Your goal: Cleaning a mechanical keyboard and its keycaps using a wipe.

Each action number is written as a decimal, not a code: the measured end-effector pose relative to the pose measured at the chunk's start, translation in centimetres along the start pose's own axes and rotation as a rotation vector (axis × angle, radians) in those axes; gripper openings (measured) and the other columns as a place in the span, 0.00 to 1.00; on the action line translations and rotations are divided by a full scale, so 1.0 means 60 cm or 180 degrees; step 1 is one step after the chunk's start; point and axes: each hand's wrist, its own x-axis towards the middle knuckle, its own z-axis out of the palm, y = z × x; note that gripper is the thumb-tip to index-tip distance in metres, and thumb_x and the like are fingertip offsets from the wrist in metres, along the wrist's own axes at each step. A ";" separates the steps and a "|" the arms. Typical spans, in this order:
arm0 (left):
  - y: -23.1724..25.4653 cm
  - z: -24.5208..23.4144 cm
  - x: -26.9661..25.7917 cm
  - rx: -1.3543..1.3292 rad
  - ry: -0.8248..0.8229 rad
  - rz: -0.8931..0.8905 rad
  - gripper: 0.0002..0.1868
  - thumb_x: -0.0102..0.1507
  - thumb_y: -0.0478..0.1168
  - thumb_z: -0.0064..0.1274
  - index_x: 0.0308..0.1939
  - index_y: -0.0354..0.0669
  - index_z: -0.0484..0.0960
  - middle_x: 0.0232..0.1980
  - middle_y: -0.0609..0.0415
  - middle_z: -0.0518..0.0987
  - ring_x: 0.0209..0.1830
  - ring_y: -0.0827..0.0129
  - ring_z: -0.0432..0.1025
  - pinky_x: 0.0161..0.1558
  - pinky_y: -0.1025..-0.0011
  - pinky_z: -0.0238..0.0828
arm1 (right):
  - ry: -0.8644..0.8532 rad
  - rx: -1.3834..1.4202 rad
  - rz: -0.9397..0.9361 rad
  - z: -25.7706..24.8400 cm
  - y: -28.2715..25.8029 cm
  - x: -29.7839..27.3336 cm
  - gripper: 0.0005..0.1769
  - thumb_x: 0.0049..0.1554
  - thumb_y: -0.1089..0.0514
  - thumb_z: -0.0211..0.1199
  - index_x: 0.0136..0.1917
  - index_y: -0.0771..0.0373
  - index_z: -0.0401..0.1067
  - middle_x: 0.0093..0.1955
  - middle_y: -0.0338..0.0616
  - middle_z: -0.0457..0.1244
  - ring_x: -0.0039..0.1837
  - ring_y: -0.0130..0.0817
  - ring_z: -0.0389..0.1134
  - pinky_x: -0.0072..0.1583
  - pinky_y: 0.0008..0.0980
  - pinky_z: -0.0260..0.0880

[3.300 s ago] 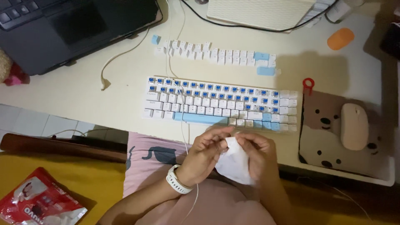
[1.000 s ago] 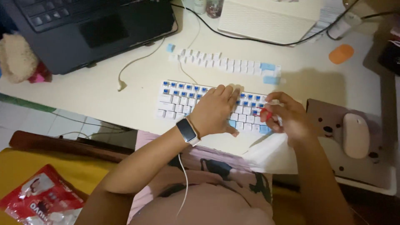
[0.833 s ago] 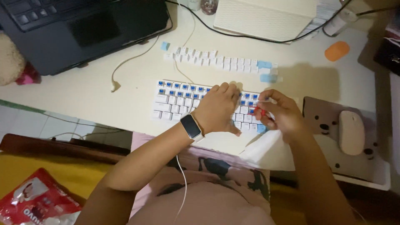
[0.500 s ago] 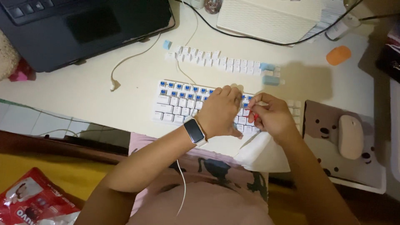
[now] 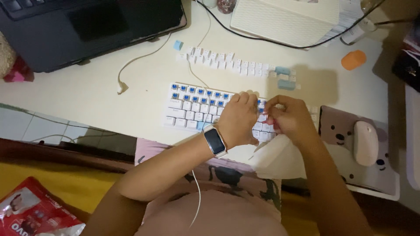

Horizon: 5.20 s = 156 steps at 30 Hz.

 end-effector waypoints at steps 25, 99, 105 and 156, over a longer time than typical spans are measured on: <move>0.000 0.014 0.005 0.0144 -0.0056 -0.0038 0.57 0.34 0.74 0.69 0.48 0.25 0.80 0.53 0.42 0.73 0.57 0.51 0.66 0.59 0.60 0.63 | 0.0914 -0.0313 -0.0729 -0.084 -0.093 -0.058 0.07 0.64 0.66 0.56 0.47 0.66 0.75 0.32 0.43 0.63 0.31 0.24 0.59 0.31 0.25 0.53; 0.027 0.005 -0.049 -0.6959 -0.1228 -0.0744 0.36 0.64 0.35 0.37 0.78 0.37 0.54 0.56 0.41 0.75 0.59 0.60 0.69 0.63 0.58 0.68 | 0.0979 -0.1518 -0.1490 0.025 0.019 -0.202 0.21 0.51 0.54 0.73 0.59 0.52 0.80 0.31 0.44 0.66 0.29 0.31 0.63 0.34 0.32 0.64; 0.020 -0.010 -0.055 -0.7021 -0.1024 -0.0990 0.35 0.65 0.30 0.37 0.78 0.37 0.54 0.61 0.47 0.74 0.64 0.63 0.70 0.68 0.58 0.68 | 0.1138 -0.1691 -0.2099 0.021 0.037 -0.180 0.17 0.53 0.56 0.73 0.56 0.52 0.80 0.34 0.44 0.66 0.31 0.33 0.66 0.35 0.32 0.64; -0.006 -0.018 -0.114 -0.2462 0.1253 -0.0411 0.15 0.63 0.32 0.57 0.54 0.37 0.84 0.59 0.50 0.81 0.62 0.55 0.71 0.65 0.57 0.66 | 0.0574 -0.1864 -0.1995 -0.034 0.005 -0.055 0.15 0.53 0.49 0.71 0.54 0.52 0.81 0.44 0.47 0.71 0.39 0.37 0.72 0.43 0.35 0.71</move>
